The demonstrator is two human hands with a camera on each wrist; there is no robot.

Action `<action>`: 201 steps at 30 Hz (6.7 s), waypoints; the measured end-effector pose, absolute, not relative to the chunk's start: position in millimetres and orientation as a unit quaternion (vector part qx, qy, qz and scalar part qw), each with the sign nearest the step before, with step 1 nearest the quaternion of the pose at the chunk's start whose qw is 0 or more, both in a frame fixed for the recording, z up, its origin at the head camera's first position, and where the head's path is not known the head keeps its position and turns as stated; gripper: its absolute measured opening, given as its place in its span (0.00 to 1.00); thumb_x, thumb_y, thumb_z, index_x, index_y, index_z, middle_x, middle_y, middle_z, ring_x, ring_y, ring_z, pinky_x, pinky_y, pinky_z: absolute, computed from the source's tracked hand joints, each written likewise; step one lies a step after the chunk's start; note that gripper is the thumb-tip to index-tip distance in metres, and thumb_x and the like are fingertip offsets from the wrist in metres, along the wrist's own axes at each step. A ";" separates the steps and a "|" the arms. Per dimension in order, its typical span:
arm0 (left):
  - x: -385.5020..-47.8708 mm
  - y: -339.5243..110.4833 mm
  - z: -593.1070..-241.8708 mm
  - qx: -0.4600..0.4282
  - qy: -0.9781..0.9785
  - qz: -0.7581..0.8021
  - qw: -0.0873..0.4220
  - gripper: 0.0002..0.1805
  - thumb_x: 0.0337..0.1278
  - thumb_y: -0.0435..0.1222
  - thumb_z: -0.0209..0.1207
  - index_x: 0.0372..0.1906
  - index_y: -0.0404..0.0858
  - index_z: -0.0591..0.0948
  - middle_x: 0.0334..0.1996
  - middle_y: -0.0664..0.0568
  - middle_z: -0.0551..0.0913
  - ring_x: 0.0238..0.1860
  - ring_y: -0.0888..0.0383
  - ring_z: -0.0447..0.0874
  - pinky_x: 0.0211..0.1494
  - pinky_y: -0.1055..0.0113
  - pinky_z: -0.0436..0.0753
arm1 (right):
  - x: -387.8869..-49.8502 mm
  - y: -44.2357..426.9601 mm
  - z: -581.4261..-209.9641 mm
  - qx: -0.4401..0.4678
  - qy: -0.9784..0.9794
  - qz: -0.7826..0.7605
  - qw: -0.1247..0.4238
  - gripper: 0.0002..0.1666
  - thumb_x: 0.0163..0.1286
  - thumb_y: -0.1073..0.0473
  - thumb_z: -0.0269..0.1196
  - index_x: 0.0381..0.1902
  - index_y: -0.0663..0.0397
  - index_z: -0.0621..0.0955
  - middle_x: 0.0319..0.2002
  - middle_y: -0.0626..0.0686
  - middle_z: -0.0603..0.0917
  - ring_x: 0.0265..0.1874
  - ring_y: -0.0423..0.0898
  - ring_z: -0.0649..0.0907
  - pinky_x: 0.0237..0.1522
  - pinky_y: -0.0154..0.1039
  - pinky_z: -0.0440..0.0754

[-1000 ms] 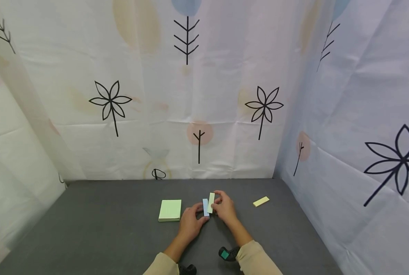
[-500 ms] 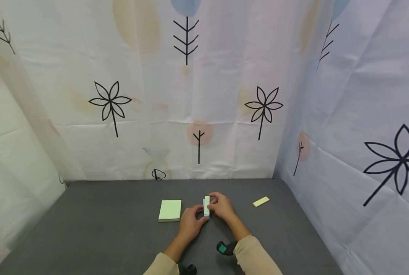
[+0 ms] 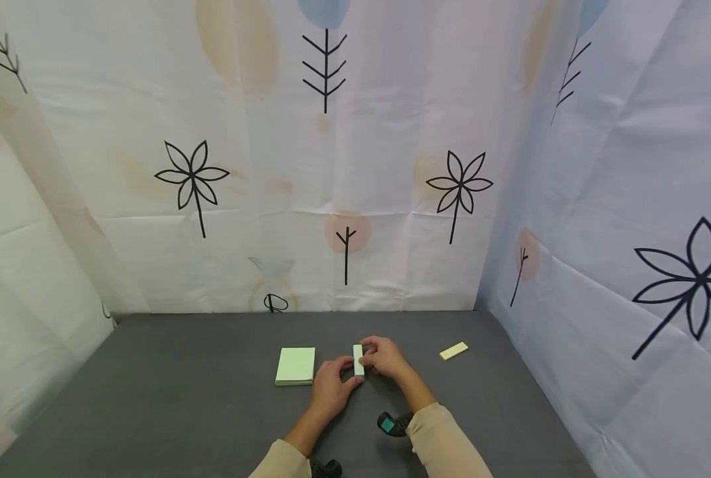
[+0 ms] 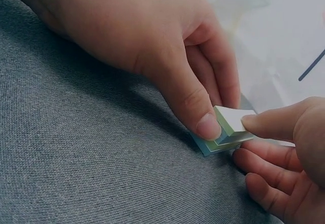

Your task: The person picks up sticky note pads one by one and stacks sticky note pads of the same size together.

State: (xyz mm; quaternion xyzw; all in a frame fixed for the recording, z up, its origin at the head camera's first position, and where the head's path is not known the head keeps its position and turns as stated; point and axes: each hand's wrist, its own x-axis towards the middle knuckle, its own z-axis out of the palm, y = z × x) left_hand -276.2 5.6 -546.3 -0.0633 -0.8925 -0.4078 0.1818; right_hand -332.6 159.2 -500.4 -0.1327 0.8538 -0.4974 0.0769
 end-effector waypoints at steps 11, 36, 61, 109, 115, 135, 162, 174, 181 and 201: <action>-277.3 5.7 -546.8 -0.063 -0.891 -0.412 0.177 0.23 0.50 0.43 0.72 0.53 0.43 0.82 0.42 0.54 0.84 0.45 0.52 0.77 0.47 0.53 0.77 | -334.7 163.8 -503.8 -0.158 0.852 -0.493 0.085 0.24 0.65 0.67 0.65 0.58 0.69 0.76 0.30 0.52 0.83 0.27 0.46 0.82 0.24 0.40 0.78; -276.8 5.8 -548.0 -0.074 -0.896 -0.400 0.177 0.25 0.51 0.41 0.71 0.57 0.43 0.83 0.43 0.49 0.82 0.46 0.51 0.77 0.47 0.52 0.78 | -335.8 166.9 -505.6 -0.182 0.844 -0.497 0.089 0.24 0.66 0.67 0.64 0.59 0.71 0.75 0.31 0.52 0.84 0.27 0.47 0.82 0.23 0.40 0.77; -275.5 4.9 -544.7 -0.085 -0.897 -0.393 0.185 0.23 0.50 0.41 0.71 0.55 0.43 0.84 0.43 0.48 0.83 0.46 0.50 0.78 0.47 0.53 0.78 | -329.6 164.9 -501.0 -0.164 0.848 -0.498 0.075 0.24 0.67 0.65 0.63 0.59 0.70 0.75 0.32 0.53 0.85 0.29 0.50 0.84 0.25 0.43 0.80; -275.7 3.3 -546.3 -0.089 -0.896 -0.397 0.181 0.24 0.50 0.41 0.71 0.55 0.42 0.84 0.42 0.47 0.83 0.47 0.50 0.78 0.49 0.53 0.78 | -302.1 296.4 -525.0 0.010 0.959 -0.269 -0.092 0.49 0.59 0.44 0.70 0.69 0.63 0.64 0.70 0.73 0.54 0.68 0.73 0.51 0.60 0.74 0.47; -275.8 3.7 -546.7 -0.088 -0.895 -0.395 0.185 0.24 0.50 0.41 0.71 0.54 0.42 0.84 0.42 0.48 0.84 0.47 0.50 0.78 0.49 0.54 0.78 | -302.7 303.7 -527.3 0.003 0.960 -0.266 -0.089 0.47 0.61 0.43 0.68 0.69 0.64 0.64 0.69 0.73 0.57 0.66 0.74 0.55 0.60 0.73 0.49; -275.3 5.3 -547.1 -0.082 -0.898 -0.391 0.184 0.24 0.49 0.41 0.71 0.54 0.42 0.84 0.42 0.48 0.83 0.47 0.50 0.78 0.49 0.53 0.78 | -303.8 301.8 -528.7 -0.020 0.959 -0.247 -0.138 0.30 0.64 0.57 0.67 0.59 0.70 0.75 0.64 0.74 0.67 0.63 0.70 0.67 0.59 0.68 0.61; -274.4 5.9 -545.5 -0.076 -0.899 -0.389 0.184 0.24 0.49 0.41 0.72 0.54 0.43 0.84 0.41 0.49 0.83 0.46 0.51 0.78 0.48 0.53 0.78 | -308.4 236.3 -534.6 -0.116 0.944 -0.268 -0.156 0.26 0.62 0.56 0.69 0.57 0.61 0.79 0.61 0.66 0.74 0.61 0.65 0.72 0.60 0.64 0.64; -274.1 6.3 -544.8 -0.079 -0.902 -0.384 0.183 0.24 0.50 0.42 0.71 0.54 0.43 0.84 0.42 0.49 0.83 0.47 0.51 0.78 0.48 0.53 0.78 | -315.2 235.3 -533.8 -0.133 0.940 -0.262 -0.175 0.19 0.58 0.60 0.72 0.47 0.59 0.82 0.51 0.62 0.81 0.53 0.63 0.78 0.53 0.59 0.72; -274.1 6.3 -545.6 -0.081 -0.900 -0.387 0.181 0.24 0.50 0.42 0.71 0.55 0.43 0.84 0.42 0.49 0.83 0.47 0.51 0.78 0.48 0.53 0.78 | -317.7 240.1 -532.9 -0.141 0.946 -0.234 -0.175 0.17 0.58 0.57 0.72 0.44 0.54 0.82 0.45 0.57 0.83 0.48 0.59 0.80 0.50 0.56 0.75; -275.2 6.5 -547.5 -0.075 -0.901 -0.387 0.179 0.24 0.51 0.42 0.71 0.55 0.44 0.84 0.43 0.49 0.83 0.47 0.51 0.78 0.49 0.53 0.78 | -320.3 242.3 -524.4 -0.168 0.939 -0.252 -0.163 0.05 0.63 0.60 0.67 0.37 0.54 0.83 0.39 0.53 0.83 0.43 0.56 0.81 0.48 0.56 0.75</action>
